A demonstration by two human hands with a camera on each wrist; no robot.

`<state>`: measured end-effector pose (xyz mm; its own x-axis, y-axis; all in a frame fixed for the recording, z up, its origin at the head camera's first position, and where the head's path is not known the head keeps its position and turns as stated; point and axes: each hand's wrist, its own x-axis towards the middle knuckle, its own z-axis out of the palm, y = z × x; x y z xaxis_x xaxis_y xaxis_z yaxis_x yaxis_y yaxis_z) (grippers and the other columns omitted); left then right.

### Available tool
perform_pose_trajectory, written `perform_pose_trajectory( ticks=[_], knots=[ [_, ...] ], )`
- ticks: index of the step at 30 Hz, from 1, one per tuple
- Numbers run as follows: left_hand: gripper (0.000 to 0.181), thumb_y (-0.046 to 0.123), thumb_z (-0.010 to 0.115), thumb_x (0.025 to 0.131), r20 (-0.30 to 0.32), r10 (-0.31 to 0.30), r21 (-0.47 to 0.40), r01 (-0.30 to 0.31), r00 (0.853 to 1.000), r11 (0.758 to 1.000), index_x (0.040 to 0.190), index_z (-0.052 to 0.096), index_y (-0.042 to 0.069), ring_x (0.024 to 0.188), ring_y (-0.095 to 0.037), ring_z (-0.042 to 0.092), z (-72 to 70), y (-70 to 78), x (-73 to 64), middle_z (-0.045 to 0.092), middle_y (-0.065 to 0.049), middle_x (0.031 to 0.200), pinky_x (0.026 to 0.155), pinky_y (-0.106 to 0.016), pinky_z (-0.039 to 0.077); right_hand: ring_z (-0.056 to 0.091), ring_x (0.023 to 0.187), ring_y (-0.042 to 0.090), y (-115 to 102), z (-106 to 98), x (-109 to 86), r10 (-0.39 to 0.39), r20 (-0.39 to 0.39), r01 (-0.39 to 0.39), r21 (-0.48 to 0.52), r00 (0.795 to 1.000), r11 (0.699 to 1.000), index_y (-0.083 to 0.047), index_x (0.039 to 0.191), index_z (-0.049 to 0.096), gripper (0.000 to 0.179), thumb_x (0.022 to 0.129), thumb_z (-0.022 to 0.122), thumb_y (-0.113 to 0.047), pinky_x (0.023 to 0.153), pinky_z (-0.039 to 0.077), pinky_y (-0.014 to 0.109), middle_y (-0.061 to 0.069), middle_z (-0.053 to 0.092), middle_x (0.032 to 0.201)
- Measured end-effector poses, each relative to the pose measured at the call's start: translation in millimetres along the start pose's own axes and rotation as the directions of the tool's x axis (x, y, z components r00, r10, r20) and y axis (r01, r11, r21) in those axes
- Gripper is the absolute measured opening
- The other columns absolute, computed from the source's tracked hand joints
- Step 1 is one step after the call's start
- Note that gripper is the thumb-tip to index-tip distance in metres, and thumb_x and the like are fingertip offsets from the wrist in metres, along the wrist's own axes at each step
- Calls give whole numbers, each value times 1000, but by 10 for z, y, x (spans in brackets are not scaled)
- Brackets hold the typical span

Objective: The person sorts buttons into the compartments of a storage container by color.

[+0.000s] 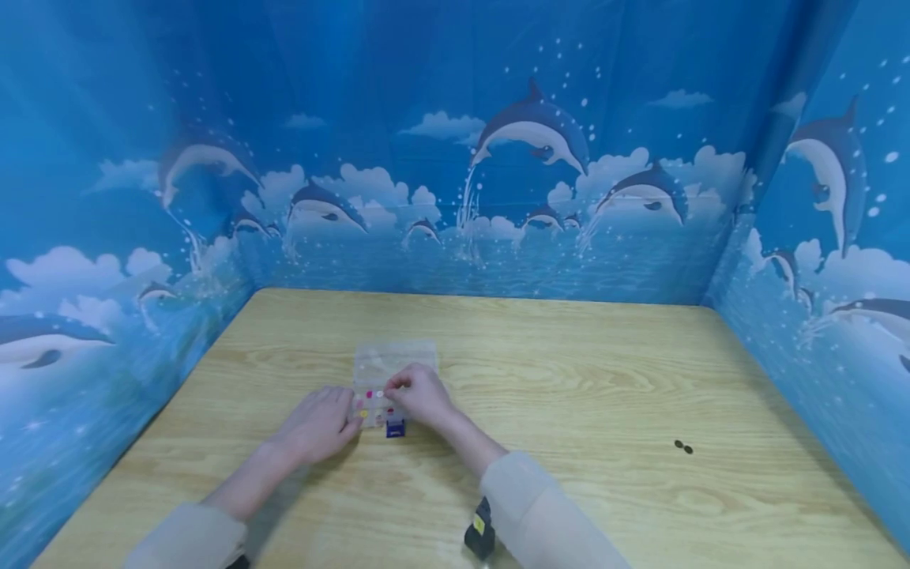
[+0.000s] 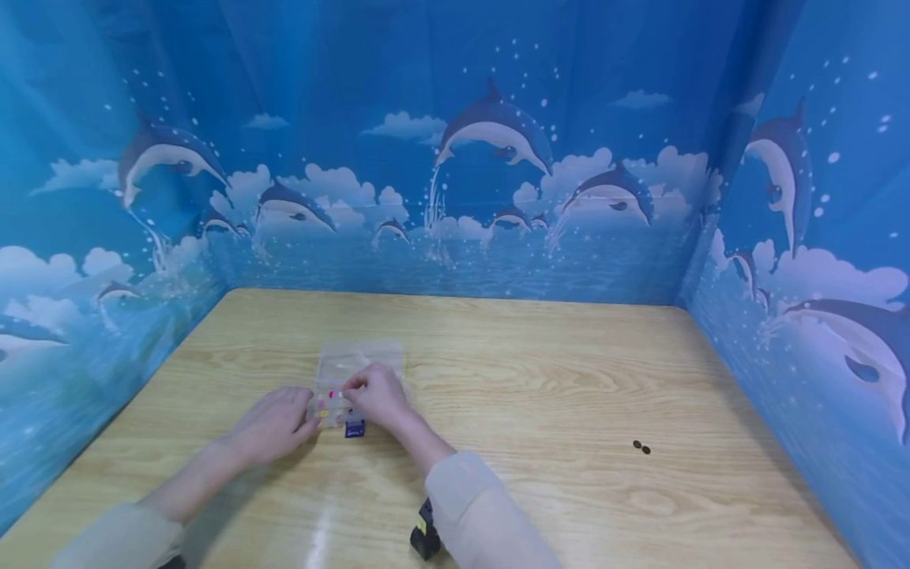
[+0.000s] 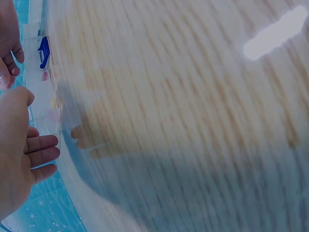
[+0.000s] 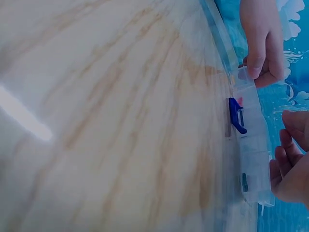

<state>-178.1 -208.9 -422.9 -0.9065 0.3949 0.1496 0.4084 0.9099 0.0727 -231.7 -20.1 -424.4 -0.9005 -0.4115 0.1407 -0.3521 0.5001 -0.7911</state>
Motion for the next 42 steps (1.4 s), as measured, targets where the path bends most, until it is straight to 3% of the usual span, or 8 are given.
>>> perform_pose_trajectory(
  ticks=[7,16,20,27,42],
  knots=[
    [20,25,57,88,-3,7,-1,-7,1000,1000,88,51,6,84,-28,54,-29,14,6,53,-6,81,81,-45,45,54,88,16,57,-130,11,34,-8,-34,33,999,999,-9,87,71,7,83,67,-13,82,45,32,-2,59,87],
    [21,26,56,89,21,-7,-7,7,1000,1000,89,51,5,86,-29,55,-22,26,9,53,-7,82,84,-46,45,55,81,15,174,-478,-15,110,31,-113,188,994,976,-5,94,67,10,87,63,-12,69,50,26,1,60,89],
    [21,26,55,89,27,-6,-7,6,1000,1000,90,51,5,86,-28,55,-24,29,17,52,-6,82,84,-46,45,55,86,16,289,-665,-32,92,-6,-90,164,996,982,-4,96,67,12,88,63,-12,73,49,28,3,62,92],
    [21,26,56,89,30,-9,-1,9,1000,1000,89,51,5,83,-26,54,-13,16,15,51,-5,80,81,-45,46,57,87,18,452,-977,-132,145,-52,-136,152,988,979,-5,96,67,12,89,62,-14,71,50,31,2,64,91],
    [28,26,57,88,31,0,8,0,1000,1000,98,54,-1,93,-33,56,-9,13,13,58,-15,92,86,-49,45,55,92,22,853,-1619,-518,118,-30,-116,69,993,991,2,104,65,24,91,60,-18,74,49,36,6,63,96]
  ],
)
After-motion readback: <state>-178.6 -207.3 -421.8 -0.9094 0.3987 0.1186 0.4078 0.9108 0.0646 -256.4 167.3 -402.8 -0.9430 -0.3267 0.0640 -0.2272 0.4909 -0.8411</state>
